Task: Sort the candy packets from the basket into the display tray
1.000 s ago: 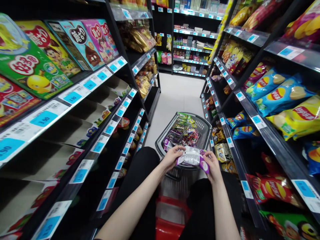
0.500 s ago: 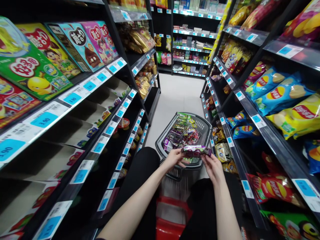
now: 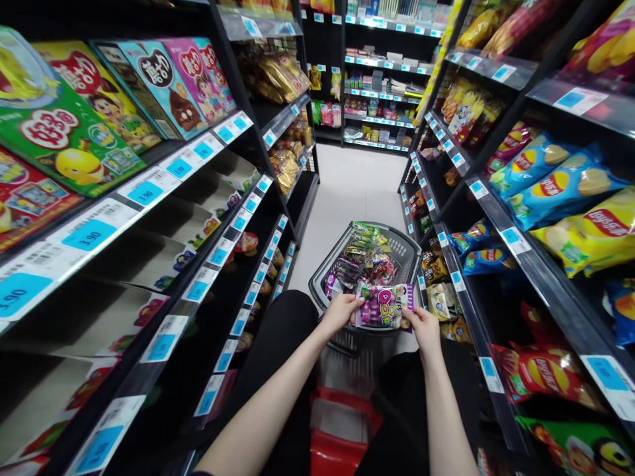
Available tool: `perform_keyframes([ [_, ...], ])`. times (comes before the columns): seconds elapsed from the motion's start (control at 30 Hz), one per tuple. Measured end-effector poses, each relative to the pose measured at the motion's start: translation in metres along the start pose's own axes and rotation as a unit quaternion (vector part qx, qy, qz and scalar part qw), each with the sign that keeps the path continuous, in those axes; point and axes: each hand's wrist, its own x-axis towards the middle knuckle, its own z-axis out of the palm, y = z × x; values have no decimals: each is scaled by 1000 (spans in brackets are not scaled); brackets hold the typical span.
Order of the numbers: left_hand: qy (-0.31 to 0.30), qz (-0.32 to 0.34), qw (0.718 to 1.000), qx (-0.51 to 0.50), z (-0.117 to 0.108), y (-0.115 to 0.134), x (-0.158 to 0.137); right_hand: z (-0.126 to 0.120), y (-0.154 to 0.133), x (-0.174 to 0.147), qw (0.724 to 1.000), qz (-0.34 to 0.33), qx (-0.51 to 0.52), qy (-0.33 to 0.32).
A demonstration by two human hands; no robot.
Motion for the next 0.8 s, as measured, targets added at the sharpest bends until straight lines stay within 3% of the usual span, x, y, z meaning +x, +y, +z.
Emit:
perform_keyframes([
  [0.17, -57, -43, 994, -82, -5, 8, -5, 0, -7, -4, 1000, -8, 15, -13],
  [0.33, -44, -41, 990, -127, -7, 11, -6, 3, -10, -8, 998, 15, 51, -35],
  [0.47, 2, -5, 993, -119, -2, 6, -4, 5, -8, -8, 998, 3, 56, -42],
  [0.63, 22, 65, 993, -91, 0, 5, 0, 2, -1, -2, 996, -89, 3, -16],
  [0.8, 51, 117, 989, -78, -4, 7, 1, 1, -4, -1, 992, -124, -15, 2],
])
